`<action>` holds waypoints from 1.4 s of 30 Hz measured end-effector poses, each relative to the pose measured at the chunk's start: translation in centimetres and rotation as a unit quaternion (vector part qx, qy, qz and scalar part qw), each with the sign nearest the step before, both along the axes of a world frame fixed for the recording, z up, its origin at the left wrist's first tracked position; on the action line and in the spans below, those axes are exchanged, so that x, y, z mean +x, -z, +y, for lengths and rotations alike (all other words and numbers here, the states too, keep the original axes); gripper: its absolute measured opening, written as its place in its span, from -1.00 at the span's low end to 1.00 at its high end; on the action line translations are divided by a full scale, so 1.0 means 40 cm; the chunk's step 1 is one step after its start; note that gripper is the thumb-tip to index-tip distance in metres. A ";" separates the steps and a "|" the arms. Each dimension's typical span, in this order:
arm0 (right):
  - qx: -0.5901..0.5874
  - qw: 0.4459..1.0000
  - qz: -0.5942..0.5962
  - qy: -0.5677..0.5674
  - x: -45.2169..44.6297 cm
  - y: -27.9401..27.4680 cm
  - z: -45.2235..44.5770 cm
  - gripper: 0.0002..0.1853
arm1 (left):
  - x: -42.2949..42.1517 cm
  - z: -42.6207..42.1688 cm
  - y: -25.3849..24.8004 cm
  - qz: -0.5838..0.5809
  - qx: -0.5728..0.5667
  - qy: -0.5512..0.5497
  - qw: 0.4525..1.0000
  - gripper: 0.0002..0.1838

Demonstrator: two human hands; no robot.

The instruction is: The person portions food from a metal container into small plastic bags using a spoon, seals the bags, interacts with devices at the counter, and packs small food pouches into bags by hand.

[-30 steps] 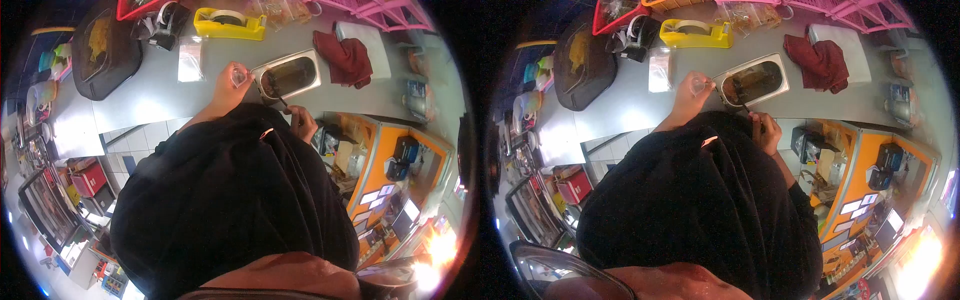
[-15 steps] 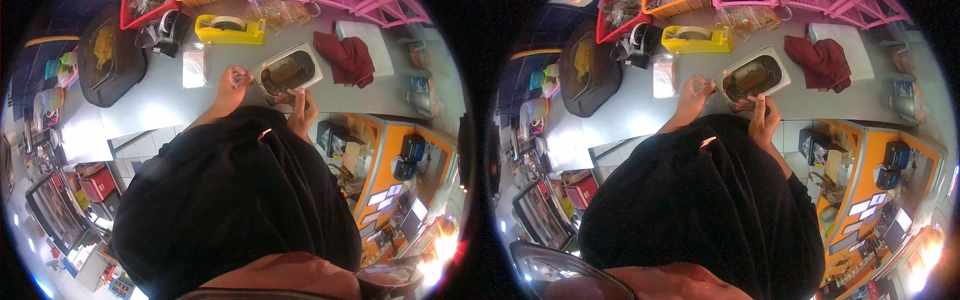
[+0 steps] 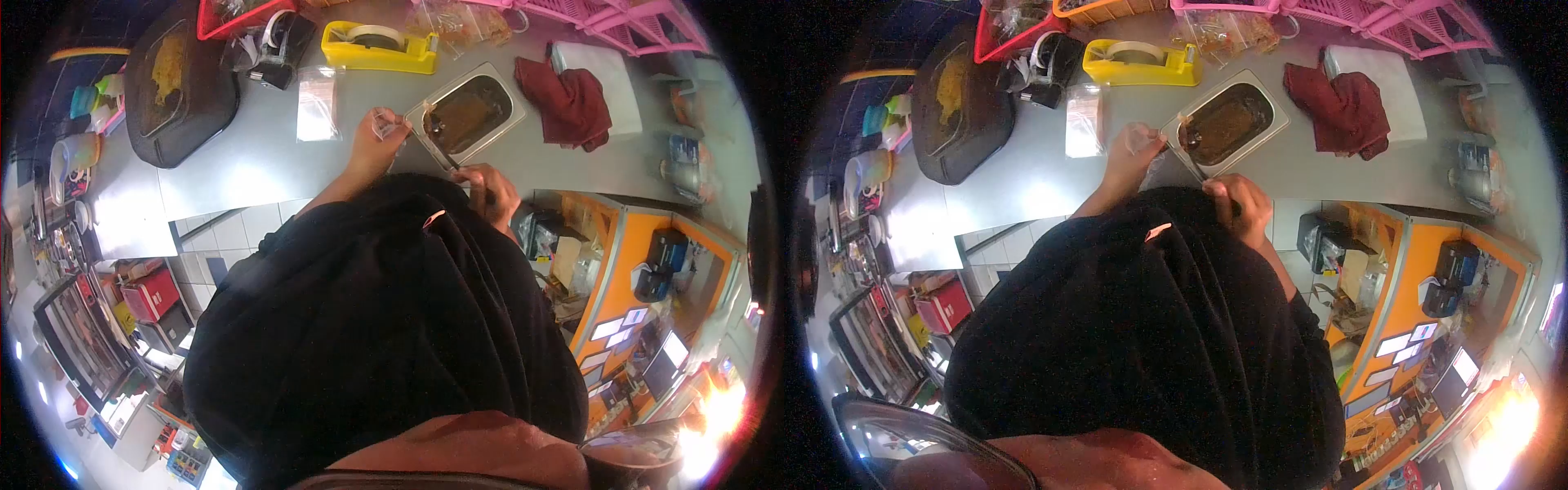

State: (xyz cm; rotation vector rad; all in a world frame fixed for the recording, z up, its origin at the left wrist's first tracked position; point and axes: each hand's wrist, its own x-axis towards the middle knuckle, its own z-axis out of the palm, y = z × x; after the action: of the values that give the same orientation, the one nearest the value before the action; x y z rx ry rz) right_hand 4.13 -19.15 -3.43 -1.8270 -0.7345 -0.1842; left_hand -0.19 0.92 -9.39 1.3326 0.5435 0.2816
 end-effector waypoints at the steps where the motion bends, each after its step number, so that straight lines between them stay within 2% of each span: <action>1: 0.006 1.000 0.001 -0.022 0.003 -0.011 0.008 -0.76 | 0.000 0.000 -0.008 0.019 -0.015 0.001 1.000 -0.74; 6: 0.046 0.997 0.037 -0.041 0.017 -0.010 0.032 -0.76 | 0.000 -0.002 -0.012 0.017 -0.033 -0.003 0.999 -0.75; 9: 0.035 0.999 0.040 -0.010 0.017 -0.022 0.045 -0.70 | 0.002 -0.002 -0.021 0.016 -0.017 -0.003 1.000 -0.74; 11: 0.163 0.952 0.255 0.049 0.011 -0.024 0.053 -0.63 | 0.001 0.003 -0.035 0.065 0.020 0.017 0.998 -0.75; 12: 0.164 0.952 0.252 0.051 0.010 -0.022 0.056 -0.63 | -0.005 0.004 -0.034 0.063 0.020 0.019 0.998 -0.75; 14: 0.257 0.909 0.313 0.101 0.022 -0.010 0.059 -0.58 | -0.008 0.009 -0.018 0.047 0.057 0.014 0.997 -0.76; 15: 0.260 0.912 0.295 0.115 0.031 -0.005 0.056 -0.58 | -0.006 0.012 0.003 0.049 0.080 0.000 0.996 -0.75; 16: 0.262 0.897 0.328 0.139 0.038 0.004 0.052 -0.59 | -0.003 0.022 0.032 0.049 0.101 -0.009 0.994 -0.74; 17: 0.266 0.879 0.358 0.167 0.045 0.012 0.044 -0.59 | 0.006 0.059 0.056 0.111 0.124 0.029 0.986 -0.76; 18: 0.276 0.861 0.389 0.178 0.051 0.023 0.041 -0.59 | 0.006 0.069 0.091 0.061 0.090 -0.001 0.994 -0.78; 19: 0.289 0.839 0.420 0.190 0.055 0.036 0.042 -0.59 | 0.008 0.048 0.013 0.047 0.066 -0.014 0.997 -0.78; 20: 0.283 0.833 0.437 0.188 0.057 0.045 0.042 -0.59 | 0.016 0.085 0.070 0.079 0.066 -0.009 0.995 -0.75; 21: 0.278 0.826 0.454 0.185 0.055 0.053 0.042 -0.59 | 0.020 0.089 0.049 0.088 0.040 -0.023 0.995 -0.70; 22: 0.276 0.836 0.450 0.149 0.051 0.069 0.034 -0.64 | 0.028 0.112 0.071 0.091 0.052 -0.001 0.994 -0.67; 23: 0.270 0.845 0.449 0.112 0.041 0.078 0.026 -0.64 | 0.033 0.100 0.036 0.077 0.018 -0.012 0.997 -0.63; 24: 0.278 0.846 0.434 0.137 0.029 0.075 0.024 -0.64 | 0.035 0.096 0.016 0.062 0.034 0.007 0.997 -0.57; 25: 0.261 0.871 0.402 0.106 0.017 0.070 0.026 -0.61 | 0.040 0.121 0.043 0.072 0.102 0.027 0.992 -0.55; 26: 0.239 0.894 0.373 0.073 0.007 0.065 0.016 -0.50 | 0.045 0.107 0.002 0.086 0.084 0.025 0.992 -0.55; 27: 0.244 0.894 0.363 0.094 -0.010 0.047 0.004 -0.50 | 0.050 0.144 0.039 0.089 0.164 0.061 0.981 -0.58; 28: 0.183 0.911 0.350 0.123 -0.023 0.021 -0.008 -0.40 | 0.051 0.144 0.057 0.034 0.072 0.041 0.996 -0.60; 29: 0.121 0.921 0.337 0.155 -0.026 0.004 -0.025 -0.28 | 0.057 0.159 0.047 0.071 0.251 0.047 0.964 -0.63; 30: 0.110 0.917 0.344 0.166 -0.032 0.017 -0.046 -0.25 | 0.062 0.177 0.040 0.069 0.294 0.067 0.951 -0.64; 32: 0.117 0.909 0.333 0.221 -0.050 0.018 -0.090 -0.28 | 0.050 0.125 -0.090 0.035 0.394 0.061 0.917 -0.69; 34: 0.128 0.899 0.322 0.269 -0.067 0.015 -0.128 -0.31 | 0.064 0.134 -0.111 -0.097 0.386 0.011 0.917 -0.73; 35: 0.141 0.886 0.319 0.305 -0.077 0.014 -0.152 -0.34 | 0.084 0.124 -0.129 -0.109 0.384 0.033 0.916 -0.73; 37: 0.162 0.868 0.311 0.351 -0.098 0.015 -0.193 -0.37 | 0.110 0.084 -0.232 -0.235 0.453 -0.003 0.860 -0.77; 39: 0.182 0.845 0.296 0.406 -0.118 0.023 -0.236 -0.45 | 0.155 0.054 -0.265 -0.244 0.463 0.008 0.852 -0.78; 41: 0.212 0.843 0.271 0.414 -0.130 0.039 -0.297 -0.47 | 0.203 -0.008 -0.284 -0.303 0.426 0.008 0.852 -0.78; 42: 0.142 0.852 0.209 0.459 -0.133 0.024 -0.349 -0.45 | 0.212 -0.054 -0.310 -0.298 0.434 0.033 0.849 -0.80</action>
State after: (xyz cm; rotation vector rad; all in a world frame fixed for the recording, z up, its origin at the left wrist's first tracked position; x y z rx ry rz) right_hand -1.19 -33.09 -4.38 -1.7059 0.4995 -0.4657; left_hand 8.29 -1.24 3.00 2.0049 -0.2153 0.9260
